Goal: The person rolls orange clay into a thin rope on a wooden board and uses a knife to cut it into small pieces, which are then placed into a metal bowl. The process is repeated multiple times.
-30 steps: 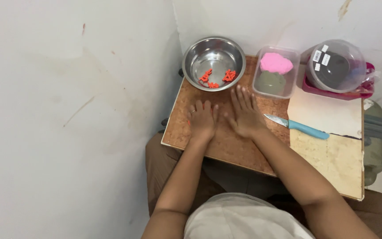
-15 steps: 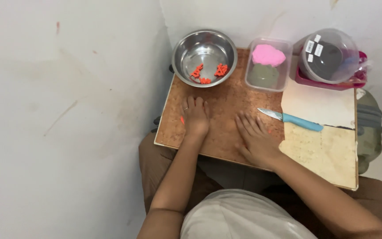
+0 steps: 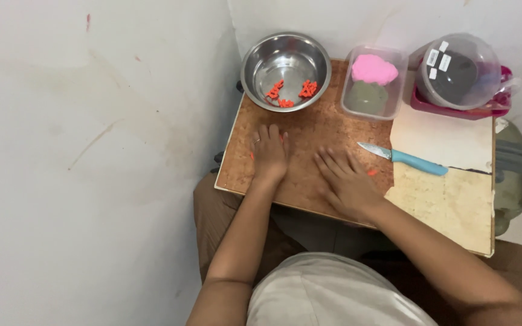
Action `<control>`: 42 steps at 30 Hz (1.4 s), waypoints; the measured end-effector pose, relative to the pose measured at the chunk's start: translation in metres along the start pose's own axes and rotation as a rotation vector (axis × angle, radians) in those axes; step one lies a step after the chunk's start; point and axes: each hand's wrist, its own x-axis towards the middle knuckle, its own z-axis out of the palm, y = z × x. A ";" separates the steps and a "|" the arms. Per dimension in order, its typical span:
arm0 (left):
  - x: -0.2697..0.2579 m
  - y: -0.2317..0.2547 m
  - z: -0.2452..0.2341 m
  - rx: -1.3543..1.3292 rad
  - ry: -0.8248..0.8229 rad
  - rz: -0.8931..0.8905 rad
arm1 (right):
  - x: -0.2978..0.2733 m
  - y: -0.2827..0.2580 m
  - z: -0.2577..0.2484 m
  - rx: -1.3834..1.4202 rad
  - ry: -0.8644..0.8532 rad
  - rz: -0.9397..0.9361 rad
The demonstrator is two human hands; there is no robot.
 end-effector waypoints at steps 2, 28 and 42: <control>0.002 0.000 0.002 0.006 0.054 0.025 | -0.028 -0.005 -0.007 0.033 0.022 0.002; 0.004 -0.009 0.009 -0.044 0.053 0.035 | 0.096 0.044 0.006 0.130 0.325 -0.038; 0.002 -0.005 0.011 -0.030 0.137 0.111 | 0.018 0.027 -0.006 0.000 0.058 0.037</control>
